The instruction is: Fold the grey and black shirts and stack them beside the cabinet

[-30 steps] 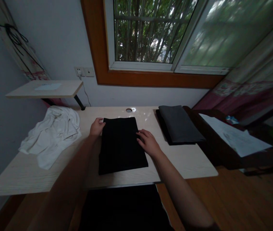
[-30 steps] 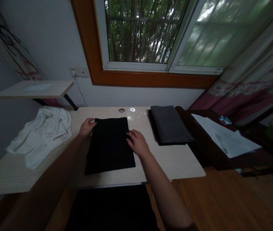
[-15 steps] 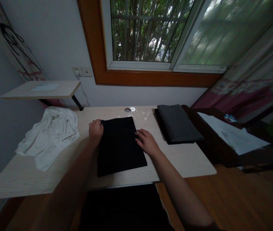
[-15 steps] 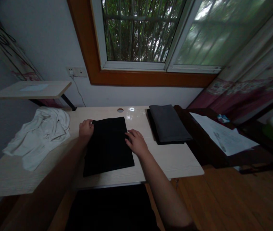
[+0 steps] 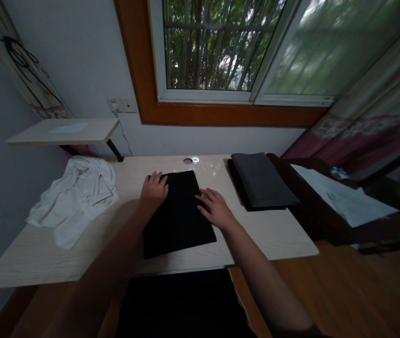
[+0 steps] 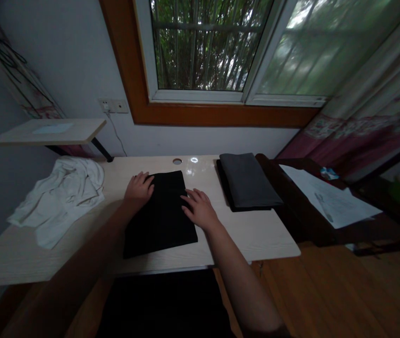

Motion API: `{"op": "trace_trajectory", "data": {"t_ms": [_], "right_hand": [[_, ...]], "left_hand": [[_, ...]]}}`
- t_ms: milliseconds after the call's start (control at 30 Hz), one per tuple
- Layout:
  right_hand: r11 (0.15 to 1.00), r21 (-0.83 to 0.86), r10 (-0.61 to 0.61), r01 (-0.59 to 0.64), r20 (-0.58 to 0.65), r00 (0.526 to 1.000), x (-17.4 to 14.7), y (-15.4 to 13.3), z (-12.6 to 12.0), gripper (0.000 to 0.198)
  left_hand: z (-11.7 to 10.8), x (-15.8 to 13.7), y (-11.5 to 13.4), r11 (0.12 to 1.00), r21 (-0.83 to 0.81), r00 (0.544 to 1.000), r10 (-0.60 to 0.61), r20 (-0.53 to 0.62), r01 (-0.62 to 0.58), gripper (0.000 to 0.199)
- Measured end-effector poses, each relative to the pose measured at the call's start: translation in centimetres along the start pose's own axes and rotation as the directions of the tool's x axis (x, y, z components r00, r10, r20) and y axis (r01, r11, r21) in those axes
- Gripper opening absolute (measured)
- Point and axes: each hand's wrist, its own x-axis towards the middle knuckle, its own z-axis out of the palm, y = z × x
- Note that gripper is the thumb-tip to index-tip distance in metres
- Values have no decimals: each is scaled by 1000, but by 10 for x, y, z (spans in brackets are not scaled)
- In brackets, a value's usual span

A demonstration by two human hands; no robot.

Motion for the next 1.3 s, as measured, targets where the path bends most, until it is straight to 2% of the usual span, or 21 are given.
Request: {"op": "trace_trajectory", "data": {"t_ms": [67, 133, 233, 333, 467, 600, 733, 833, 1033, 1167, 1300], "right_hand": [[1000, 1, -3, 3, 14, 1000, 0, -1, -1, 43], [1000, 5, -1, 1, 27, 1000, 0, -2, -2, 43], [1000, 13, 6, -6, 36, 999, 0, -2, -2, 43], [1000, 22, 8, -9, 36, 999, 0, -2, -2, 43], [999, 43, 17, -18, 17, 1000, -1, 0, 1, 41], [996, 84, 44, -40, -43, 998, 0, 0, 2, 35], [991, 118, 66, -55, -93, 993, 11, -12, 2, 38], [993, 105, 58, -54, -43, 997, 27, -27, 8, 44], [1000, -11, 8, -6, 158, 987, 63, -45, 32, 56], [998, -64, 40, -26, 224, 974, 74, -33, 37, 63], [988, -97, 139, -118, 259, 956, 76, -10, 30, 70]], "left_hand": [[10, -7, 12, 999, -28, 998, 28, 58, -27, 48], [20, -13, 17, 999, -46, 997, 8, 81, -5, 53], [28, -18, 9, 997, -44, 996, -58, 73, 61, 59], [26, -15, -11, 991, -34, 988, -125, 94, 129, 62], [20, -9, -30, 991, -12, 983, -127, 134, 130, 59], [18, -10, -31, 993, 52, 984, -116, 132, 110, 57], [19, -11, -22, 987, 137, 981, -111, 161, 89, 58], [23, -13, -9, 986, 156, 980, -83, 182, 55, 59], [25, -20, 18, 994, 111, 980, -17, 199, -6, 58], [20, -22, 20, 995, 97, 980, -53, 191, 35, 57], [17, -21, 17, 994, 89, 978, -84, 193, 68, 58]]}}
